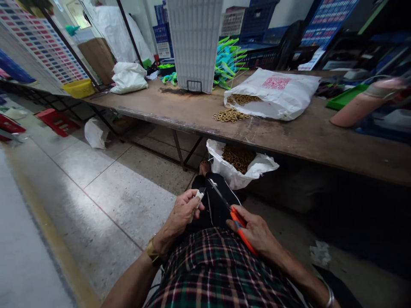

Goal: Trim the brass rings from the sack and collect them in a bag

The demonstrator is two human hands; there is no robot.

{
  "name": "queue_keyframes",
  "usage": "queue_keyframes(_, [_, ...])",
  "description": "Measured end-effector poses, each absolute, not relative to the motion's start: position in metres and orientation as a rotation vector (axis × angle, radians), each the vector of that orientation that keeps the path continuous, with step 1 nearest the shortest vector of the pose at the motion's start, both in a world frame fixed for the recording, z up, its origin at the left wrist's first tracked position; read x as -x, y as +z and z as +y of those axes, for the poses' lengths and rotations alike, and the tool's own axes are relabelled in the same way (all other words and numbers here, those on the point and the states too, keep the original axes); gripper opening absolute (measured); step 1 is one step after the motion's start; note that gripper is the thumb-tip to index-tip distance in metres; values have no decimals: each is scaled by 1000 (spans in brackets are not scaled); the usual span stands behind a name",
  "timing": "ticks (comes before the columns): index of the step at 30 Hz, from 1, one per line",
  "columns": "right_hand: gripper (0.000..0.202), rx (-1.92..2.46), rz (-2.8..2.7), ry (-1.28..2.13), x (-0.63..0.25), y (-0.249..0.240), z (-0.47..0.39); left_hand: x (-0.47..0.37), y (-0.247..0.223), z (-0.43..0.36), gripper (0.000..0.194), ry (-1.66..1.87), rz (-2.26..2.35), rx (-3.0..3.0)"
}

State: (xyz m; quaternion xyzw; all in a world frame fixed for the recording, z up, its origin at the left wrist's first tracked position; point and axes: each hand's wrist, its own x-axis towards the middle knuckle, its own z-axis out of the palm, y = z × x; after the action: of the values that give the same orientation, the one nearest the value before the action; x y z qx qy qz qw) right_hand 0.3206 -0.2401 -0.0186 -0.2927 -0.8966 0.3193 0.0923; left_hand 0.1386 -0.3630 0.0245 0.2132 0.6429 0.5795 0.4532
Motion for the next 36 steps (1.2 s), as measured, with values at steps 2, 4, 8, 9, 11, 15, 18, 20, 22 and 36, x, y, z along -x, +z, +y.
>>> queue_keyframes(2, [35,850,-2658,871,-323,-19,-241,-138,23,-363,33,1470,1548,-479])
queue_keyframes(4, [34,766,-2662,749,-326,-18,-241,-137,22,-364,36,1492,1522,-429])
queue_keyframes(8, [39,597,-2732,460,-331,-16,-238,-135,23,-364,32,1545,1519,-415])
queue_keyframes(9, [42,572,-2747,406,-331,-14,-238,-135,23,-364,31,1557,1537,-429])
queue_keyframes(11, [45,532,-2766,324,-331,-11,-237,-134,24,-364,30,1574,1607,-465])
queue_keyframes(15, [47,480,-2785,223,-328,-7,-237,-132,23,-367,31,1556,1760,-532])
queue_keyframes(18, [47,452,-2796,179,-325,-7,-236,-130,19,-369,31,1540,1829,-605])
queue_keyframes(20, [47,436,-2802,162,-323,-8,-235,-129,17,-370,30,1531,1855,-651])
queue_keyframes(22, [47,425,-2806,161,-322,-10,-234,-128,16,-369,31,1513,1872,-683])
queue_keyframes(36, [41,364,-2910,116,-312,-21,-220,-100,37,-362,23,1017,1871,-841])
